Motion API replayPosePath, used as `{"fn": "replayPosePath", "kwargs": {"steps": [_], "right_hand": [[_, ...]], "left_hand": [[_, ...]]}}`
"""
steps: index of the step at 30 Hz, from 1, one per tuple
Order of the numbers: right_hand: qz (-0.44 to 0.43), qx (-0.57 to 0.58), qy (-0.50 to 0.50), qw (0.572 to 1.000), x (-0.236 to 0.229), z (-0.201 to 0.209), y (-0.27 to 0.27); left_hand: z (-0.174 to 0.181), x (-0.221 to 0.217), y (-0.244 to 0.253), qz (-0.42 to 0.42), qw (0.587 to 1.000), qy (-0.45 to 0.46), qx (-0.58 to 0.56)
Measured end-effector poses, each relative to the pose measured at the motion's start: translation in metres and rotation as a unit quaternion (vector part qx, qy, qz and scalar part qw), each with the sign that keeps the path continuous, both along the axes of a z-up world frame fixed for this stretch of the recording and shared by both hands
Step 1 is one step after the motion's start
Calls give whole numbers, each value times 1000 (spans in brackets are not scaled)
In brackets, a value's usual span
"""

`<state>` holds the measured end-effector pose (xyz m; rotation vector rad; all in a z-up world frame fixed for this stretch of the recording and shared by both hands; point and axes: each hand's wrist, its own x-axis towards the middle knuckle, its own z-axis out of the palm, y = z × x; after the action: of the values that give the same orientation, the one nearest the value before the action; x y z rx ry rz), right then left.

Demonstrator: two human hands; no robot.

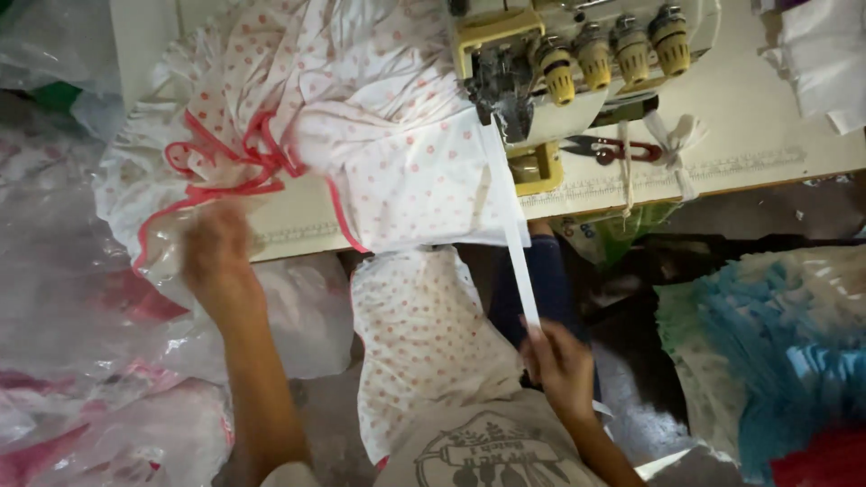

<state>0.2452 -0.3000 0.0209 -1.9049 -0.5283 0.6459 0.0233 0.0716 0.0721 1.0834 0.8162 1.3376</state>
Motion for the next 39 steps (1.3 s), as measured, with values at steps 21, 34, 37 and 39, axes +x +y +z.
{"fn": "replayPosePath", "kwargs": {"steps": [21,34,37,39], "right_hand": [[-30,171,306,936,0,9,25],[-94,321,277,901,42,51,123],[-86,339,256,901,61,40,150],[-76,349,244,901,70,32,168]], "left_hand": [[-85,-25,-117,-55,920,369,-118],[-62,21,-17,-16,978,203,-55],[-45,37,8,-11,981,191,-25],[-47,44,31,-12,984,179,-11]]}}
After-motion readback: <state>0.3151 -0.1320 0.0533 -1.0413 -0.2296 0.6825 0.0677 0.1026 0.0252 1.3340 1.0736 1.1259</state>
